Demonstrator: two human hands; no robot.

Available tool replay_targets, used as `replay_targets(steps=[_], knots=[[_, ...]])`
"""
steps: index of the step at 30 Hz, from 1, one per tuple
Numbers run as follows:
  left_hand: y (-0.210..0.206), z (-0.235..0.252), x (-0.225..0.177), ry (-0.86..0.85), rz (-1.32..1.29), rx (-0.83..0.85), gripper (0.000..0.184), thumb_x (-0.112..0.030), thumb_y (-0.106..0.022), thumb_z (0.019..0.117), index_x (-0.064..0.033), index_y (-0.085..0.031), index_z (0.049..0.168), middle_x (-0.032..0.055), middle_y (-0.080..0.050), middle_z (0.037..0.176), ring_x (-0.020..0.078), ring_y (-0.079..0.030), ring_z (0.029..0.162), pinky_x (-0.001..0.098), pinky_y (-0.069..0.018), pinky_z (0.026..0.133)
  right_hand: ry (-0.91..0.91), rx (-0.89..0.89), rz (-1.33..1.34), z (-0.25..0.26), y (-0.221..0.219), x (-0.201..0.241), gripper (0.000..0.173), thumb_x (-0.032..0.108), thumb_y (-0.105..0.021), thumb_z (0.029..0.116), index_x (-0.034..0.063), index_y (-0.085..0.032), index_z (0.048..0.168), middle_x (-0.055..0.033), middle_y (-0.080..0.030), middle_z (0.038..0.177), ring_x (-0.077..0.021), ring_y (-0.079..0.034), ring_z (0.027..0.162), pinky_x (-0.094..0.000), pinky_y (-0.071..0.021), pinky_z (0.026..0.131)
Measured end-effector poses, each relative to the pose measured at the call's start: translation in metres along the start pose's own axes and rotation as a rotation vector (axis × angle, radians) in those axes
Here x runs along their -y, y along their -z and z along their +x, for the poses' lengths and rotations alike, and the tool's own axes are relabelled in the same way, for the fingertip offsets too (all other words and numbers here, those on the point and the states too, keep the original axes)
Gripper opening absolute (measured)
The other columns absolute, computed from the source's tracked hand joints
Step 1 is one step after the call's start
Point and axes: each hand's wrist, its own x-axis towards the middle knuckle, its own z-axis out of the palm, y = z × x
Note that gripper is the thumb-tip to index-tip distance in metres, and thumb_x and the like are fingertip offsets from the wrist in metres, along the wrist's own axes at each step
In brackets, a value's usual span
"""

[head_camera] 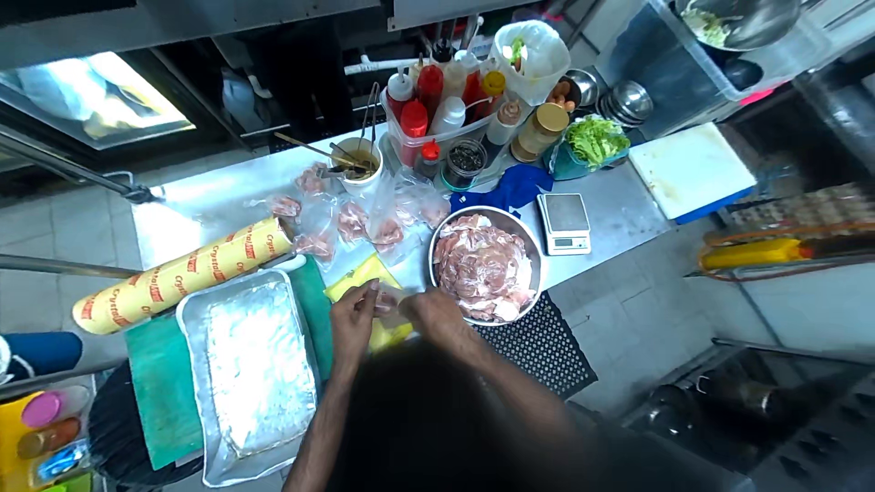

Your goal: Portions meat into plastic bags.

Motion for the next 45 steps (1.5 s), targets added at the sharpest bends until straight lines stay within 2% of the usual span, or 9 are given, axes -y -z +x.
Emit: replay_targets(steps=[5, 10, 17, 21, 26, 32, 36, 40, 45], knots=[[0.013, 0.021, -0.021, -0.034, -0.276, 0.028, 0.040, -0.007, -0.057, 0.1036, 0.0010, -0.053, 0.143, 0.0195, -0.071, 0.111, 0.0339, -0.075, 0.088, 0.0461, -0.0664, 0.076, 0.319, -0.560, -0.087, 0.017, 0.051, -0.018, 0.022, 0.012, -0.061, 0.0971, 0.0181, -0.078, 0.110, -0.0050, -0.074, 0.094, -0.0296, -0.066, 0.096, -0.0480, -0.0538, 0.088], [0.029, 0.031, 0.013, 0.122, -0.058, 0.145, 0.024, -0.013, -0.058, 0.1039, -0.0012, -0.068, 0.123, 0.0121, -0.074, 0.105, 0.0244, -0.074, 0.086, 0.0391, -0.0646, 0.072, 0.612, -0.581, -0.130, 0.044, 0.125, -0.022, 0.022, 0.010, -0.057, 0.0995, 0.0120, -0.077, 0.109, -0.0077, -0.073, 0.097, -0.0261, -0.068, 0.095, -0.0417, -0.0554, 0.089], [0.008, 0.017, 0.118, 0.316, 0.852, 0.522, 0.036, -0.027, -0.055, 0.1034, -0.0069, -0.069, 0.129, 0.0193, -0.066, 0.128, 0.0341, -0.062, 0.122, 0.0524, -0.0477, 0.107, 0.158, -0.579, -0.100, 0.064, 0.174, -0.058, 0.021, 0.016, -0.065, 0.0976, 0.0067, -0.075, 0.113, -0.0159, -0.072, 0.108, -0.0318, -0.070, 0.099, -0.0527, -0.0557, 0.093], [-0.005, 0.008, 0.143, 0.133, 1.073, 0.433, 0.038, -0.033, -0.060, 0.1007, -0.0108, -0.069, 0.130, 0.0166, -0.062, 0.131, 0.0352, -0.057, 0.125, 0.0488, -0.0519, 0.100, 0.057, -0.759, 0.165, 0.041, 0.161, -0.084, 0.034, 0.029, -0.044, 0.1107, 0.0129, -0.068, 0.130, -0.0043, -0.075, 0.091, -0.0183, -0.070, 0.074, -0.0442, -0.0579, 0.073], [0.000, 0.007, 0.150, 0.000, 1.106, 0.462, 0.031, -0.027, -0.051, 0.1053, -0.0089, -0.075, 0.114, 0.0136, -0.068, 0.121, 0.0336, -0.061, 0.119, 0.0485, -0.0520, 0.097, -0.115, -0.736, 0.178, -0.013, 0.094, -0.120, 0.031, 0.021, -0.046, 0.1101, 0.0112, -0.064, 0.133, -0.0146, -0.073, 0.103, -0.0328, -0.070, 0.084, -0.0559, -0.0569, 0.076], [0.022, -0.003, 0.126, -0.195, 0.627, -0.076, 0.025, -0.019, -0.058, 0.1025, -0.0024, -0.077, 0.104, 0.0150, -0.071, 0.104, 0.0219, -0.070, 0.092, 0.0367, -0.0598, 0.083, -0.234, -0.694, 0.157, -0.021, 0.047, -0.185, 0.026, 0.006, -0.061, 0.0982, 0.0054, -0.073, 0.122, -0.0183, -0.067, 0.131, -0.0394, -0.065, 0.117, -0.0646, -0.0488, 0.101], [0.043, 0.009, 0.080, 0.094, -0.243, -0.371, 0.012, -0.006, -0.051, 0.1047, -0.0004, -0.062, 0.106, 0.0040, -0.066, 0.092, 0.0113, -0.064, 0.083, 0.0297, -0.0570, 0.077, -0.298, -0.991, 0.146, -0.022, 0.033, -0.164, 0.025, 0.022, -0.057, 0.1045, 0.0106, -0.074, 0.119, -0.0133, -0.074, 0.110, -0.0332, -0.071, 0.100, -0.0591, -0.0548, 0.088], [0.052, 0.012, 0.061, 0.235, -0.929, -0.258, 0.016, -0.012, -0.039, 0.1093, -0.0084, -0.054, 0.109, 0.0082, -0.069, 0.098, 0.0209, -0.071, 0.091, 0.0425, -0.0611, 0.084, -0.275, -0.850, 0.066, 0.002, 0.025, -0.122, 0.037, 0.014, -0.055, 0.1004, 0.0141, -0.067, 0.135, -0.0123, -0.059, 0.146, -0.0440, -0.041, 0.144, -0.0690, -0.0313, 0.115], [0.049, 0.007, 0.055, 0.260, -1.306, -0.089, 0.024, -0.016, -0.037, 0.1094, -0.0053, -0.056, 0.121, 0.0184, -0.069, 0.114, 0.0327, -0.070, 0.104, 0.0527, -0.0591, 0.089, -0.416, -0.867, 0.104, 0.035, 0.024, -0.108, 0.028, 0.021, -0.060, 0.1002, 0.0142, -0.072, 0.125, -0.0162, -0.074, 0.108, -0.0403, -0.069, 0.103, -0.0633, -0.0531, 0.087]])
